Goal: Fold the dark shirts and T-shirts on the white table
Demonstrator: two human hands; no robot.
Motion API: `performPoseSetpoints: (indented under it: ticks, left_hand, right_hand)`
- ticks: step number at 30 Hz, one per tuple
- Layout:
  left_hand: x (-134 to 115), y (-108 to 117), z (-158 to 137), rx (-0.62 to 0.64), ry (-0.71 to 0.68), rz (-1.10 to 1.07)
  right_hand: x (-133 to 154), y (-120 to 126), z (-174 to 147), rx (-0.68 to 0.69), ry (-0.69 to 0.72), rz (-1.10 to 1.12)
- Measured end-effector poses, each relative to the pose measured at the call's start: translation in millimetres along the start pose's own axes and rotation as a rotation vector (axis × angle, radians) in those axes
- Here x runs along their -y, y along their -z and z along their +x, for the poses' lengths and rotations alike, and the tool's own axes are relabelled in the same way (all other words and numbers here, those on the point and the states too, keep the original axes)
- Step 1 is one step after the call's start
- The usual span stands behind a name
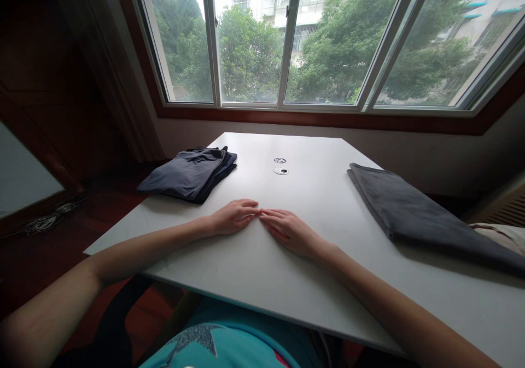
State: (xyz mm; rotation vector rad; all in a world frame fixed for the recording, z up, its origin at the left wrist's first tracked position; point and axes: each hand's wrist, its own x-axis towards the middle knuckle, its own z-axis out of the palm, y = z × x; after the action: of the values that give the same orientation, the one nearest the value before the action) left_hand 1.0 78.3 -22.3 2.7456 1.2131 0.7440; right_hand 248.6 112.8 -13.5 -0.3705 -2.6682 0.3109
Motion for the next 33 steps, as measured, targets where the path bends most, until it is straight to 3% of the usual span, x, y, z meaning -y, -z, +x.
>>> performPoseSetpoints:
  ticks: [33]
  left_hand:
    - [0.0,-0.4,-0.3,0.007,0.002,0.019]
  right_hand:
    - [-1.1,0.9,1.1,-0.016,-0.018,0.011]
